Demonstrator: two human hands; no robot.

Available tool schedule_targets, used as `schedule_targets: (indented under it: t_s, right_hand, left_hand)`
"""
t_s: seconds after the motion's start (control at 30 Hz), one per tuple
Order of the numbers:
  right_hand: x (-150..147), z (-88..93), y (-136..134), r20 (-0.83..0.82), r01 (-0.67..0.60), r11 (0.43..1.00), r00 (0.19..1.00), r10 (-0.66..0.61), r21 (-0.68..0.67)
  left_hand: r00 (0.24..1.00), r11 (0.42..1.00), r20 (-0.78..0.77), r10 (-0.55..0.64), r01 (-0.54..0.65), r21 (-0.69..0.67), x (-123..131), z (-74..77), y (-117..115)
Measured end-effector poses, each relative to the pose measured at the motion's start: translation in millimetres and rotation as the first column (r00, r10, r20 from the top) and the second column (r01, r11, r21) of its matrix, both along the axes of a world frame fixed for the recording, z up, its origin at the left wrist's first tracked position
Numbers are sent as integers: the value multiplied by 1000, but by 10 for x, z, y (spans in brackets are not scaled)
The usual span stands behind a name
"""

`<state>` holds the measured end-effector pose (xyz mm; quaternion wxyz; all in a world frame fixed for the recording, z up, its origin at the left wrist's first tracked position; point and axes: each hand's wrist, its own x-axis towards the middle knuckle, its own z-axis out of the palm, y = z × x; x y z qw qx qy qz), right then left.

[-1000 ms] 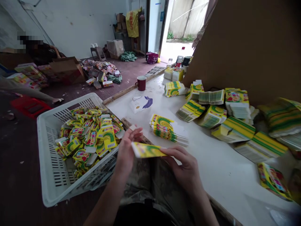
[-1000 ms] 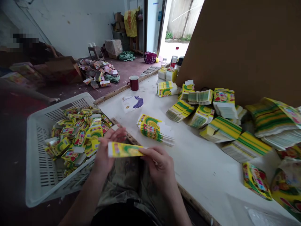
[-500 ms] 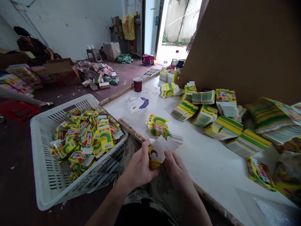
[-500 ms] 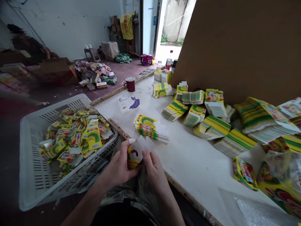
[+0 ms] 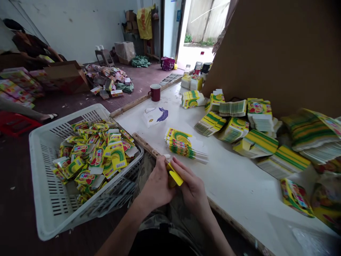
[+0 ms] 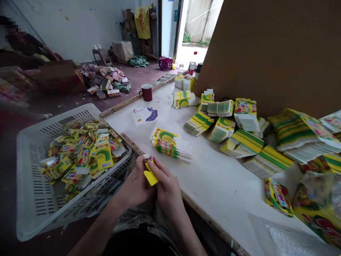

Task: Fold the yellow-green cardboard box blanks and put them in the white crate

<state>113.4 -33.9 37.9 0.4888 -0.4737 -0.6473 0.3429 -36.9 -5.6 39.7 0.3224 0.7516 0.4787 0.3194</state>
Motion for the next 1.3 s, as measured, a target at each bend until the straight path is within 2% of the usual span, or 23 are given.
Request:
schedule_targets:
  t_s: [0.07,0.1,0.23,0.33,0.5,0.67,0.77,0.87,0.97,1.03,1.1,1.17,1.2,1.23,1.27,1.3]
  right_hand:
    - [36,-27,29,30,60,998,998,-60,21]
    - [50,-39,42,59,45,998,997,-47,32]
    - [82,-55,71,195,-106,994,976,101,13]
    - [130,7,91,222,-129,992,967,129,-12]
    - [227,115,95,234,-243,970,941,243,-27]
    - [179,65,47,271,-135,991,954,130,0]
    - [190,91,45,271,-189,982,945,185,-13]
    - [189,123,46,272,-253,967,929,251,-26]
    - [93,76,23,254,-119,992,959,128,-48]
    - [18,27,17,249,-80,994,964,97,-76]
    - [-9,0,57,238,-140,987,959,156,-84]
    - [39,-2,171,224,-134,990,965,140,-42]
    - [88,1,257,232,-72,997,970,72,-6]
    - [148,1,359,263,29,999,964,-36,31]
    - [215,-2,472,309,145,987,938,-160,69]
    - [280,-11,587,365,254,962,890,-274,101]
  left_hand:
    - [994,998,-90,58,-59,-3,-33,1,18]
    - [990,998,-125,64,-67,-22,-60,16,27]
    - [984,997,-179,17,-30,-67,-183,119,58]
    - [981,997,-194,-11,-5,-83,-231,198,70]
    - [977,994,-210,-45,23,-105,-219,292,68]
    - [977,999,-209,-38,30,-39,-216,308,51]
    - [975,997,-215,-63,52,-52,-251,312,52]
    - [977,996,-201,-72,60,-67,-263,300,61]
    - [979,999,-203,-36,29,-38,-225,244,60]
    - [982,998,-187,-11,1,-57,-194,190,54]
    - [993,991,-116,-3,-13,-136,-202,146,67]
    - [997,972,65,39,-23,-233,-293,132,136]
    - [972,964,201,125,-71,-257,-377,140,201]
    - [901,951,357,245,-152,-270,-484,157,285]
    - [768,918,508,390,-276,-286,-607,179,383]
    - [535,833,656,532,-468,-293,-734,204,486]
